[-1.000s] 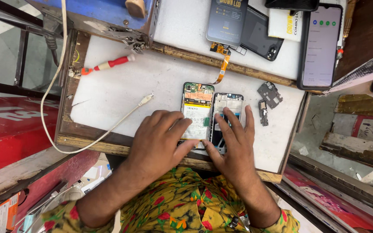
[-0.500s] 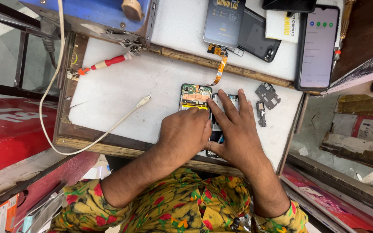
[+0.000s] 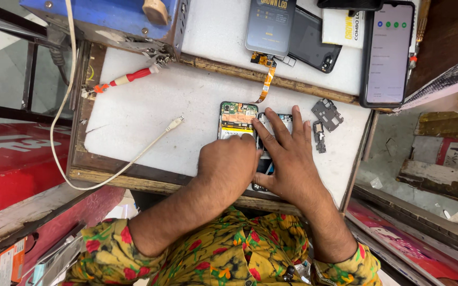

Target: The person works on a disassembled smartphone on a workbench, handling the battery, screen assembly, and internal components. They connect a charging cable to the phone, use a screwdriver to remove screws, and manipulate ribbon cables and connectors while another phone is visible nearby.

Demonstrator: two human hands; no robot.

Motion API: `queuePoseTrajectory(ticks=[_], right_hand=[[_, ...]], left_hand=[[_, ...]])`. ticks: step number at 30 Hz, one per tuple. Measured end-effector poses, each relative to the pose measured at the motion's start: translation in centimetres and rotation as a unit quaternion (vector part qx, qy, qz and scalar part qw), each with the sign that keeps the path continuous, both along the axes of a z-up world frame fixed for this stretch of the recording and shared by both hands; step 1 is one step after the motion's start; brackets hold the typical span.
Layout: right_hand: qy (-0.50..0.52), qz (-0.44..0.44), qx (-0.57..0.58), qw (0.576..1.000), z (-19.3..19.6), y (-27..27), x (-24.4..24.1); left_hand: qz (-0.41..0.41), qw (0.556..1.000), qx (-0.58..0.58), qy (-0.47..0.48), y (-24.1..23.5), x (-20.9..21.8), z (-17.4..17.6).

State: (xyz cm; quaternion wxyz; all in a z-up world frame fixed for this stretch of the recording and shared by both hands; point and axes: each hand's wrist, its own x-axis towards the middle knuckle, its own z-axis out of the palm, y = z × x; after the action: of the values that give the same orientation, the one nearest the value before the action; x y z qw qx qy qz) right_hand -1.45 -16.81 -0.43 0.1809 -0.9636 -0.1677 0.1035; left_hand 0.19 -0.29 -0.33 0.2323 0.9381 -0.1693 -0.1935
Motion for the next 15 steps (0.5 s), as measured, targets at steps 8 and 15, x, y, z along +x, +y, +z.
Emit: queuePoseTrajectory(ticks=[8, 15], right_hand=[[0.001, -0.005, -0.008, 1.000, 0.0, 0.0, 0.1], [0.015, -0.006, -0.029, 0.999, 0.8, 0.3, 0.0]], left_hand=[[-0.014, 0.996, -0.075, -0.055, 0.8, 0.5, -1.6], [0.034, 0.987, -0.152, -0.031, 1.4, 0.6, -2.1]])
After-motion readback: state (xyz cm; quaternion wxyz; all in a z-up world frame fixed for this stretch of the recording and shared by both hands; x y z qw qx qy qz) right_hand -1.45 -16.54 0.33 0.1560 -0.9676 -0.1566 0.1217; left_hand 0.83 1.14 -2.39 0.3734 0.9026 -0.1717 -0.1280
